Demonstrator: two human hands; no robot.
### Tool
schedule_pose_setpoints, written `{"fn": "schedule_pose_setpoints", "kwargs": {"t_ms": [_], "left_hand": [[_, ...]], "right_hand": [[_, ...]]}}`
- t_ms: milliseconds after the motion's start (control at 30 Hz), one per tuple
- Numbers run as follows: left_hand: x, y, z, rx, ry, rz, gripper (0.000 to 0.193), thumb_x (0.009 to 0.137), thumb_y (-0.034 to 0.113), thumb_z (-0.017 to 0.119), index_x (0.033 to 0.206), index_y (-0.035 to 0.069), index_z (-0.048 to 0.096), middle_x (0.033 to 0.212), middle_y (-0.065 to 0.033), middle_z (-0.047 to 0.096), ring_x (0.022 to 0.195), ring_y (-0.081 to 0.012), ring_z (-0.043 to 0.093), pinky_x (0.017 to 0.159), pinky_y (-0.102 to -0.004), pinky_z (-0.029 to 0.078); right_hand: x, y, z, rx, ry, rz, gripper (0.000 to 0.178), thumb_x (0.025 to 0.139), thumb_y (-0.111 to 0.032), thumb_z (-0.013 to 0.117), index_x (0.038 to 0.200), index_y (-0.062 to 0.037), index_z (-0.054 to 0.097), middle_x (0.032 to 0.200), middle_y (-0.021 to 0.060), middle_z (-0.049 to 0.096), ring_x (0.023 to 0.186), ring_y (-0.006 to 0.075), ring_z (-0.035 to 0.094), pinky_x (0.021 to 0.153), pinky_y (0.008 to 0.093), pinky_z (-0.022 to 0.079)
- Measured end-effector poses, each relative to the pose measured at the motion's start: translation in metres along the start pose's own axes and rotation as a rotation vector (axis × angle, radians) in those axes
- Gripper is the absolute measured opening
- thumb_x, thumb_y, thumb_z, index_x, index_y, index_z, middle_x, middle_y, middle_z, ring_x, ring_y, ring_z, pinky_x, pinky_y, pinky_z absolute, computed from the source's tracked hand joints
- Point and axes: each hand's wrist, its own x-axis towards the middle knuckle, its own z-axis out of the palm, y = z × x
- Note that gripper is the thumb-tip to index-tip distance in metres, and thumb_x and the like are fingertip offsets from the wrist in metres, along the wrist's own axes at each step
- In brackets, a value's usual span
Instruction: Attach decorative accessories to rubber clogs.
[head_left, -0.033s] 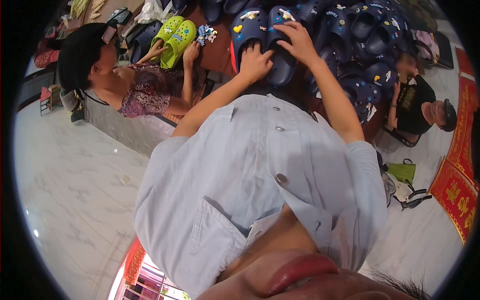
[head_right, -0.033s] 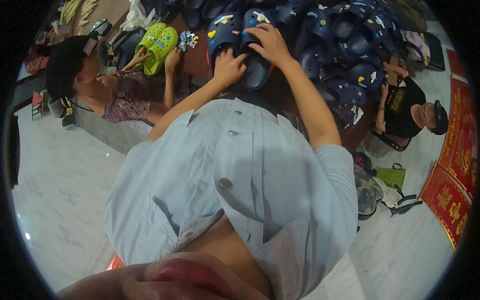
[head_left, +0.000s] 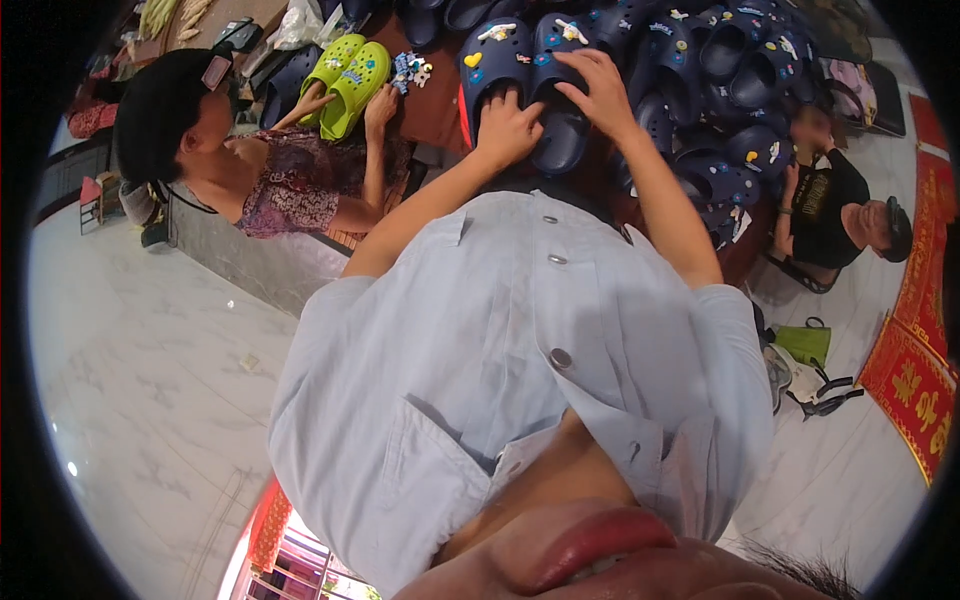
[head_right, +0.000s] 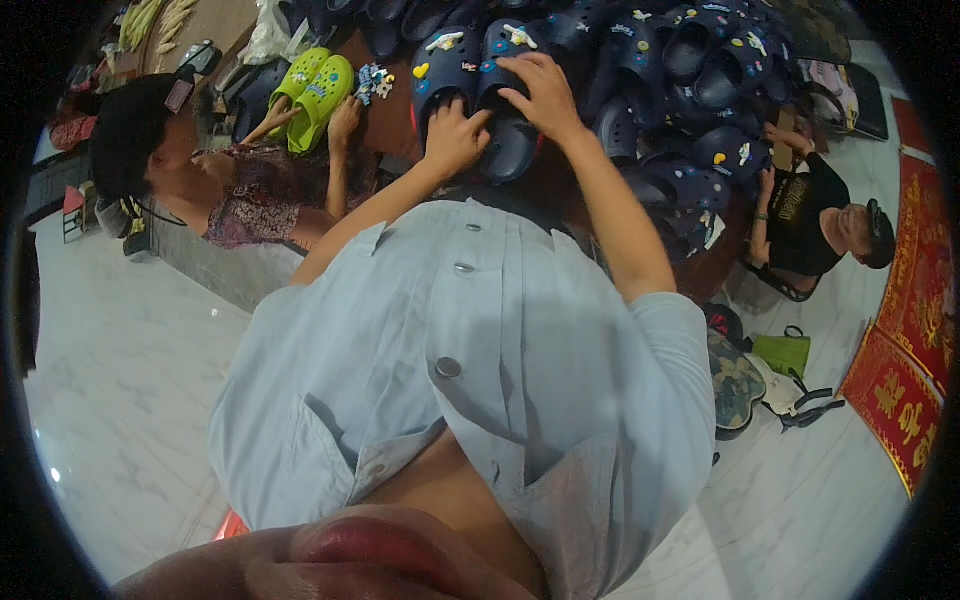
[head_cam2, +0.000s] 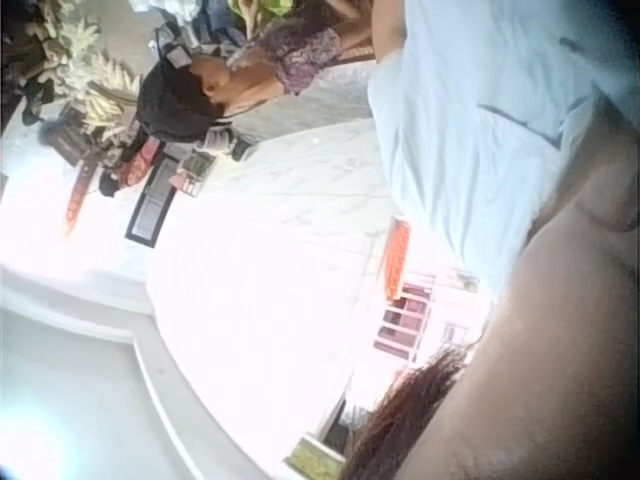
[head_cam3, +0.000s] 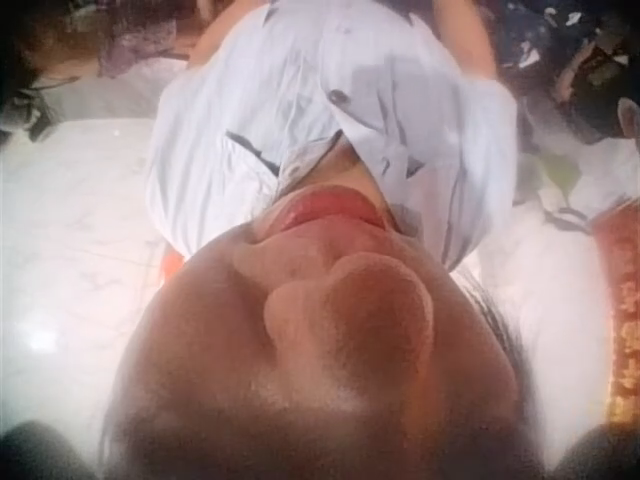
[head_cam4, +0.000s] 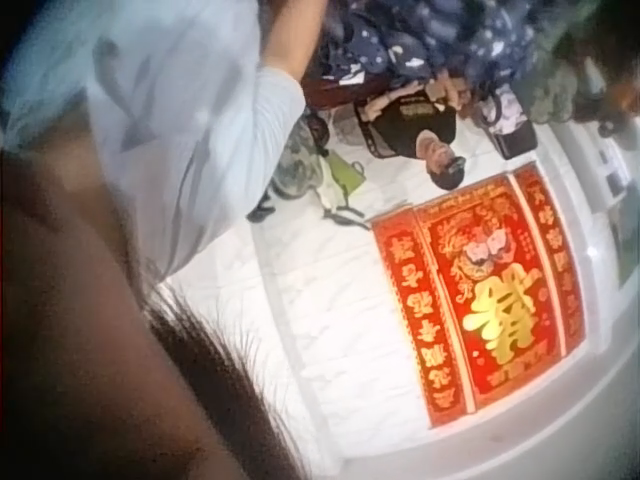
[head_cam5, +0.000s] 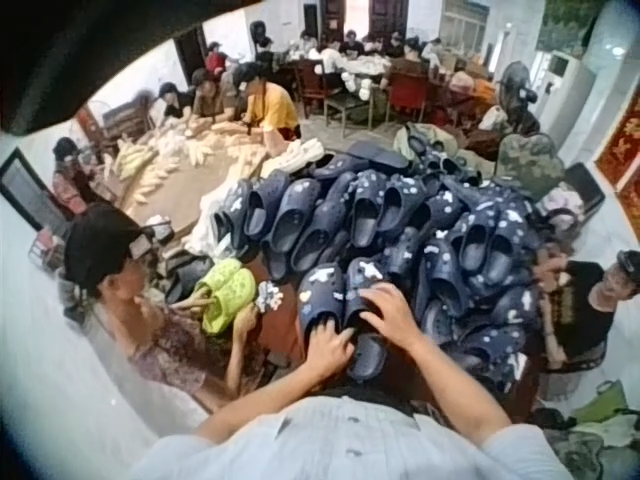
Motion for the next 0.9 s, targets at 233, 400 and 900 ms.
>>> {"fn": "schedule_pose_setpoints", "kwargs": {"t_ms": [233,400,900], "left_hand": [[0.004,0.0,-0.005,-0.035,-0.061,0.011,0.035,0.074,0.024,0.064,0.108,0.022,0.069,0.108,-0.021,0.052,0.102,-0.0389,0.052,0.083,-0.0498,0.044],[0.017,-0.005,-0.029,-0.108,-0.171,0.077,0.035,0.084,0.025,0.062,0.119,0.025,0.064,0.098,-0.023,0.055,0.084,-0.0395,0.054,0.072,-0.0466,0.048],[0.021,-0.037,-0.1,-0.483,0.062,-0.217,0.017,0.083,0.006,0.062,0.098,0.002,0.07,0.087,-0.0144,0.068,0.074,-0.026,0.065,0.067,-0.0331,0.051]], "right_hand": [[-0.105,0.019,0.009,0.301,0.307,0.72,0.02,0.087,-0.017,0.066,0.103,-0.0056,0.066,0.091,0.0092,0.067,0.088,0.0196,0.063,0.076,0.0306,0.049],[-0.121,0.014,-0.004,0.341,0.296,0.796,0.023,0.091,-0.018,0.061,0.105,0.0005,0.063,0.087,0.0103,0.068,0.079,0.0165,0.065,0.073,0.0297,0.049],[-0.095,0.008,-0.007,0.351,0.157,0.866,0.025,0.094,-0.022,0.058,0.11,-0.0033,0.062,0.082,0.0093,0.068,0.074,0.0161,0.065,0.069,0.0291,0.05]]}}
